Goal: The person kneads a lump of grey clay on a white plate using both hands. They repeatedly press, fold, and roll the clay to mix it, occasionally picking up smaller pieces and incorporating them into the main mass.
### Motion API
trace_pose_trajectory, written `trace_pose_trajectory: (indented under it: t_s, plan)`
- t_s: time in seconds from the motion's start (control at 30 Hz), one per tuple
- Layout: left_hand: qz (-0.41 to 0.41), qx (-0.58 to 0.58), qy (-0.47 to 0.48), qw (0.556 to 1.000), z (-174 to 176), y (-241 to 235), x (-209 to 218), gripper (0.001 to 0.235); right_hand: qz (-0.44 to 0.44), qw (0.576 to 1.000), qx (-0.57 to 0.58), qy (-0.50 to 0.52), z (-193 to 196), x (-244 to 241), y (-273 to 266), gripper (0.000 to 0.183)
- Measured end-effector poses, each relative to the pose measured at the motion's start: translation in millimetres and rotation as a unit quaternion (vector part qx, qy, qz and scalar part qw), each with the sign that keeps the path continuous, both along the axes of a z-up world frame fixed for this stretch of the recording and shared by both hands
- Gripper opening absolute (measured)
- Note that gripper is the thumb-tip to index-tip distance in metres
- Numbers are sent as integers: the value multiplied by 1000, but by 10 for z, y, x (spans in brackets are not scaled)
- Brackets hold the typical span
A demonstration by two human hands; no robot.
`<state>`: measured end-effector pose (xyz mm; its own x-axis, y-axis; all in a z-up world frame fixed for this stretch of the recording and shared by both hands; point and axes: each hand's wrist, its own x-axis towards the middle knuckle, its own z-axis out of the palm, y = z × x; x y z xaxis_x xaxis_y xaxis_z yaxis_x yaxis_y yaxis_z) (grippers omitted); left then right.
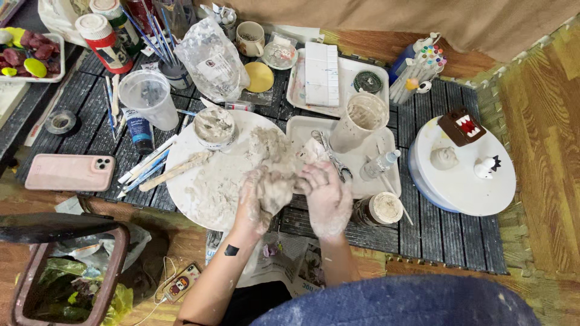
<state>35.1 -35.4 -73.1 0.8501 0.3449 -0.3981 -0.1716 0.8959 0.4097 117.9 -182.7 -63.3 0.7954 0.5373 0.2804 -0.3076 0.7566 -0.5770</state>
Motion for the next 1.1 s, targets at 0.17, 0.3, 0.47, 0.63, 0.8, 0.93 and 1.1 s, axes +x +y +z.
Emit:
trace_pose_trajectory:
  t_s: [0.17, 0.3, 0.47, 0.63, 0.8, 0.93, 1.1]
  plan:
    - [-4, -65, -139, 988, -68, 8, 39, 25, -31, 996, -82, -6, 56, -195, 141, 63]
    - [88, 119, -36, 988, -8, 30, 34, 36, -11, 994, -108, 1, 69, -352, 214, 74]
    - [27, 682, 4, 731, 325, -174, -277, 121, -3, 993, -110, -35, -33, -436, 301, 95]
    - [-120, 871, -32, 475, 693, -188, -387, 101, 22, 998, -52, -30, -213, -253, 199, 84]
    - [14, 911, 39, 410, 821, -100, -502, 46, 49, 996, -47, 64, -332, -56, 131, 67]
    - [57, 828, 13, 558, 794, 40, -610, 34, 7, 999, -35, -3, -306, -26, 61, 40]
    - [56, 702, -9, 710, 710, 100, -652, 23, -17, 999, -33, 26, -225, 25, -45, 25]
